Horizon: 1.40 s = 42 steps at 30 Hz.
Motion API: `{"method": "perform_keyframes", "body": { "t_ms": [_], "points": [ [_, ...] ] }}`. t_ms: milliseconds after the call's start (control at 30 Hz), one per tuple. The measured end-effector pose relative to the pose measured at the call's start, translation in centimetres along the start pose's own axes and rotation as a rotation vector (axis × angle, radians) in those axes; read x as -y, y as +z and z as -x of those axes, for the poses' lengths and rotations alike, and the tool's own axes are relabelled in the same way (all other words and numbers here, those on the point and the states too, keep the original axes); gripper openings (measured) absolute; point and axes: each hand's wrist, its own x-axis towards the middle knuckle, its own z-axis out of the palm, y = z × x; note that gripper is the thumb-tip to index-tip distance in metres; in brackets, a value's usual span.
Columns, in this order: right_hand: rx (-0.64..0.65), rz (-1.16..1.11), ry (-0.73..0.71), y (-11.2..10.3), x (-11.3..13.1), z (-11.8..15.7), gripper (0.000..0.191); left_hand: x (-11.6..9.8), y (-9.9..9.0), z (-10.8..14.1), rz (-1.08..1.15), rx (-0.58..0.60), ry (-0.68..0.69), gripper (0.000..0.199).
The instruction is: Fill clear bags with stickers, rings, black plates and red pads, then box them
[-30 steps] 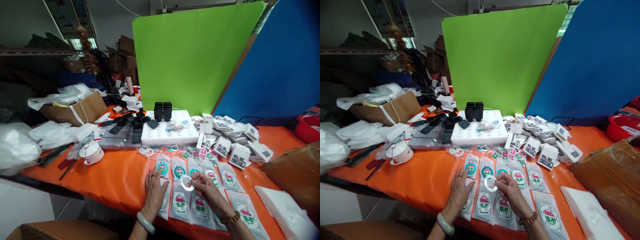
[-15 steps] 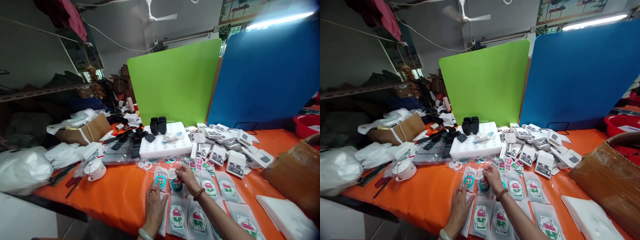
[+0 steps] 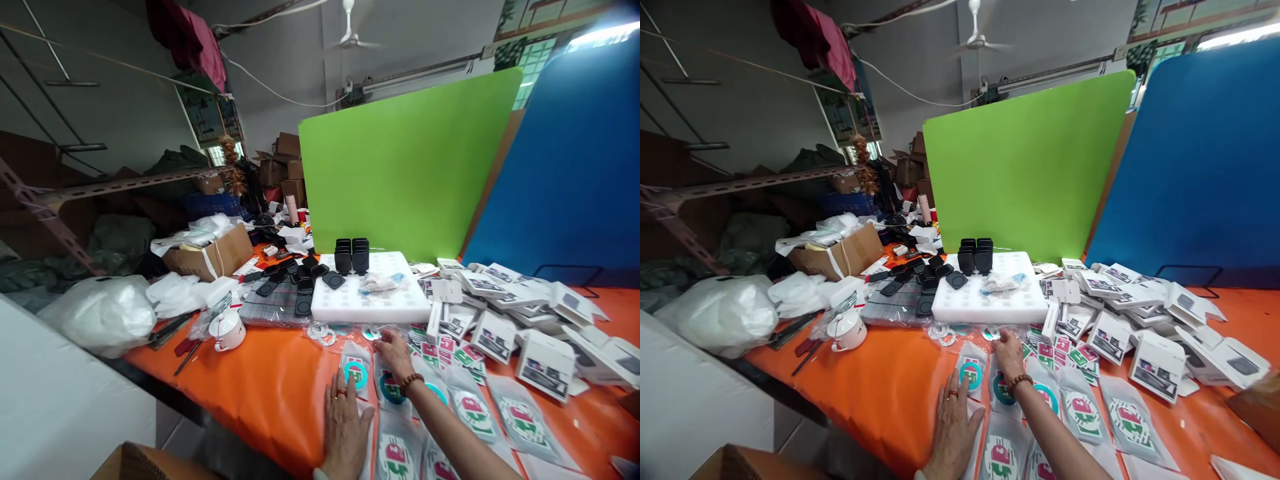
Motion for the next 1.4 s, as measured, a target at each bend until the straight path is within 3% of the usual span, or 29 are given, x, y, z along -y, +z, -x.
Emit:
{"method": "perform_keyframes", "body": {
  "t_ms": [233,367,500,667,833,1000,1067,1167,1233,1400],
  "points": [
    [0.101,-0.043,-0.188,-1.4,0.0,2.4,0.026,0.5,1.0,0.2,-0.023,-0.005,0.013,0.06],
    [0.038,0.067,-0.319,-2.9,2.0,2.7,0.026,0.5,0.4,0.3,-0.006,0.048,0.008,0.059],
    [-0.06,0.211,-0.506,-4.8,4.9,0.2,0.029,0.1,-0.4,0.2,-0.001,0.074,-0.009,0.058],
    [-0.086,0.469,-0.646,-6.3,7.2,-4.3,0.037,-0.5,-0.9,0.1,-0.089,0.066,0.009,0.056],
    [-0.014,0.765,-0.638,-5.7,9.1,-7.3,0.05,-0.2,-0.6,0.1,-0.136,0.004,0.041,0.053],
    [0.086,0.901,-0.562,-3.6,9.8,-9.7,0.065,0.1,0.0,-0.1,-0.18,-0.013,0.037,0.052],
    [0.164,0.947,-0.572,-2.8,9.6,-10.3,0.06,0.2,0.4,-0.2,-0.191,-0.037,0.043,0.051],
    [0.234,0.983,-0.616,-2.0,8.9,-10.7,0.036,0.5,0.9,-0.3,-0.206,-0.098,0.067,0.049],
    [0.222,0.983,-0.622,-1.7,8.6,-10.8,0.027,0.8,1.3,-0.3,-0.219,-0.132,0.08,0.049],
    [0.094,0.931,-0.512,-2.7,8.9,-11.2,0.034,1.2,2.0,-0.2,-0.269,-0.215,0.134,0.051]
  ]
}}
